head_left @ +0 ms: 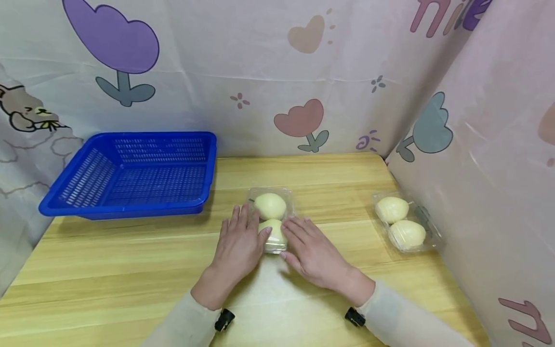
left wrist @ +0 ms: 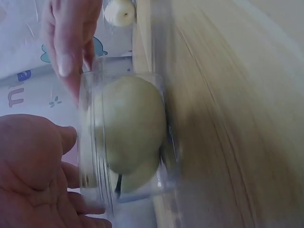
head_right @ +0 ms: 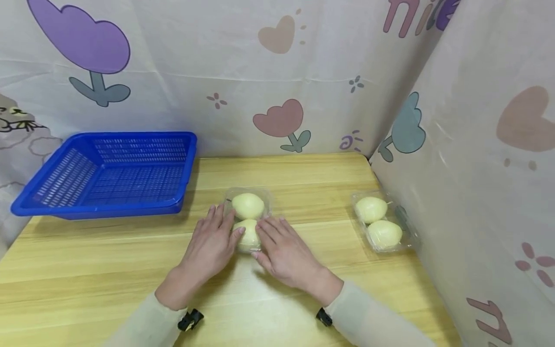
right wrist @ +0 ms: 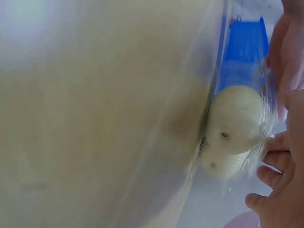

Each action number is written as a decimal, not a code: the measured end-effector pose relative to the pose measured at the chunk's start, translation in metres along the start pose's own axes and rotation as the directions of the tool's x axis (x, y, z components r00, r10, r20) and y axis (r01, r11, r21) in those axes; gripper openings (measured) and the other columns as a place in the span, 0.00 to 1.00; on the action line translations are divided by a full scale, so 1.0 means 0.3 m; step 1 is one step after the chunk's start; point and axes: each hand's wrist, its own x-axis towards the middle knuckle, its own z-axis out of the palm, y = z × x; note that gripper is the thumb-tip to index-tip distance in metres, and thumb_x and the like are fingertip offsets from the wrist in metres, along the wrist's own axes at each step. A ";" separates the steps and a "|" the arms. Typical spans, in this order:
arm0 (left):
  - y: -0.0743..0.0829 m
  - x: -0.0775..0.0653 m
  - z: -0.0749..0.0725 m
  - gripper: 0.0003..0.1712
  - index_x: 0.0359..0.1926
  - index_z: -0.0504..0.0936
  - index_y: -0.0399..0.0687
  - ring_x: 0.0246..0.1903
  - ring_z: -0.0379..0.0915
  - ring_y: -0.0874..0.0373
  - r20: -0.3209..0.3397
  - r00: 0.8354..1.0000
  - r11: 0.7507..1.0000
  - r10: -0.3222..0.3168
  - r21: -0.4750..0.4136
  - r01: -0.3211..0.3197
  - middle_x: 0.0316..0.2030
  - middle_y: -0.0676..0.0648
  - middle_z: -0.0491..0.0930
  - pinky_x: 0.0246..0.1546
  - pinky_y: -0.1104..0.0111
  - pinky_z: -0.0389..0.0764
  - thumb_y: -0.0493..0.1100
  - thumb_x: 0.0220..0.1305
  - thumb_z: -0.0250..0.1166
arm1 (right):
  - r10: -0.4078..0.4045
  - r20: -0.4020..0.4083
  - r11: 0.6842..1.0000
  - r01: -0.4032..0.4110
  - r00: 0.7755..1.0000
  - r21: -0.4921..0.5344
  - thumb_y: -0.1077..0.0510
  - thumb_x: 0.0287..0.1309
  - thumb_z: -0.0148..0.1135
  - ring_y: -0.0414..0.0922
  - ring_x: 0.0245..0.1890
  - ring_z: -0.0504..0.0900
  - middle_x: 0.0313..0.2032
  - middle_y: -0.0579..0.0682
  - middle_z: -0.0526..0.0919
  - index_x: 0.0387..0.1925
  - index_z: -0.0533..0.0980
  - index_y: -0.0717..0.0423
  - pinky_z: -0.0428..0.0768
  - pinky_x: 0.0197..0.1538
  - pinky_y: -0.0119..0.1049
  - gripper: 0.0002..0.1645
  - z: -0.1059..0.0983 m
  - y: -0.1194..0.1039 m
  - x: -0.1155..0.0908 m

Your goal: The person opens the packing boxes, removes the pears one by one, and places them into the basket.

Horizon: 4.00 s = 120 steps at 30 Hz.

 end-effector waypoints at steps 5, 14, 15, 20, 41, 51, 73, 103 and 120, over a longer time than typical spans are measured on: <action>-0.013 0.015 0.005 0.34 0.78 0.65 0.37 0.81 0.46 0.30 -0.009 1.000 1.000 0.027 -0.013 -0.027 0.79 0.28 0.55 0.77 0.32 0.53 0.54 0.84 0.50 | -0.093 -0.019 0.994 0.094 0.995 0.063 0.40 0.84 0.41 0.58 0.75 0.71 0.72 0.61 0.74 0.72 0.71 0.64 0.65 0.78 0.59 0.36 -0.004 -0.063 0.002; 0.011 -0.019 -0.011 0.34 0.76 0.68 0.33 0.80 0.49 0.31 -0.021 0.995 0.994 0.097 0.049 -0.096 0.78 0.29 0.59 0.78 0.32 0.50 0.53 0.83 0.54 | -0.102 -0.064 0.974 0.113 0.993 0.199 0.49 0.81 0.50 0.56 0.73 0.72 0.71 0.60 0.76 0.69 0.75 0.60 0.67 0.77 0.58 0.27 -0.027 -0.004 0.041; 0.023 -0.032 -0.013 0.35 0.75 0.69 0.32 0.79 0.51 0.30 -0.027 0.994 0.992 0.109 0.065 -0.107 0.77 0.28 0.61 0.77 0.32 0.52 0.54 0.82 0.56 | -0.086 -0.064 0.975 0.097 0.994 0.199 0.50 0.79 0.53 0.56 0.74 0.72 0.71 0.61 0.76 0.69 0.75 0.61 0.67 0.77 0.58 0.26 -0.029 0.011 0.050; 0.074 -0.090 -0.015 0.36 0.71 0.73 0.30 0.75 0.59 0.27 -0.039 0.985 0.978 0.166 0.131 -0.160 0.73 0.26 0.67 0.74 0.32 0.62 0.56 0.78 0.61 | 0.013 0.011 0.981 -0.015 1.000 0.192 0.51 0.79 0.54 0.57 0.76 0.68 0.74 0.62 0.71 0.71 0.72 0.63 0.62 0.80 0.58 0.28 -0.033 0.079 0.109; -0.069 0.011 -0.031 0.30 0.76 0.69 0.38 0.82 0.43 0.35 0.033 0.998 0.997 0.044 -0.070 -0.042 0.79 0.34 0.59 0.79 0.34 0.45 0.51 0.84 0.50 | 0.087 0.125 0.996 -0.087 0.988 -0.004 0.43 0.71 0.66 0.61 0.71 0.74 0.76 0.62 0.68 0.77 0.66 0.59 0.73 0.73 0.59 0.43 -0.029 0.044 0.062; -0.111 -0.017 -0.032 0.17 0.61 0.84 0.41 0.71 0.67 0.40 -0.226 0.968 0.900 -0.106 -0.436 -0.003 0.68 0.37 0.77 0.72 0.43 0.69 0.37 0.78 0.57 | 0.114 0.026 0.993 -0.113 0.993 -0.037 0.48 0.64 0.75 0.58 0.64 0.79 0.70 0.62 0.75 0.73 0.71 0.59 0.79 0.68 0.55 0.42 -0.012 -0.006 0.070; -0.060 -0.096 0.086 0.12 0.50 0.84 0.30 0.35 0.87 0.53 0.250 0.918 0.365 -0.308 -0.860 0.356 0.36 0.38 0.88 0.38 0.66 0.91 0.37 0.74 0.66 | 0.141 -0.007 0.990 -0.141 0.990 -0.029 0.43 0.66 0.72 0.56 0.60 0.82 0.68 0.59 0.78 0.70 0.74 0.56 0.82 0.63 0.53 0.37 -0.013 -0.020 0.089; -0.058 -0.009 0.140 0.09 0.47 0.80 0.32 0.35 0.86 0.57 0.409 0.860 -0.140 -0.306 -0.913 0.384 0.37 0.43 0.86 0.41 0.67 0.90 0.37 0.78 0.61 | 0.118 -0.069 0.990 -0.123 0.991 -0.073 0.45 0.66 0.73 0.52 0.51 0.83 0.62 0.58 0.82 0.64 0.80 0.55 0.85 0.56 0.47 0.30 -0.002 -0.028 0.098; -0.034 0.026 0.168 0.09 0.47 0.82 0.30 0.32 0.85 0.58 0.387 0.872 -0.145 -0.301 -0.922 0.359 0.33 0.45 0.86 0.39 0.68 0.90 0.35 0.76 0.62 | 0.109 -0.019 0.994 -0.109 0.994 -0.001 0.49 0.67 0.71 0.54 0.57 0.84 0.65 0.58 0.82 0.64 0.81 0.56 0.82 0.64 0.51 0.28 -0.018 0.034 0.107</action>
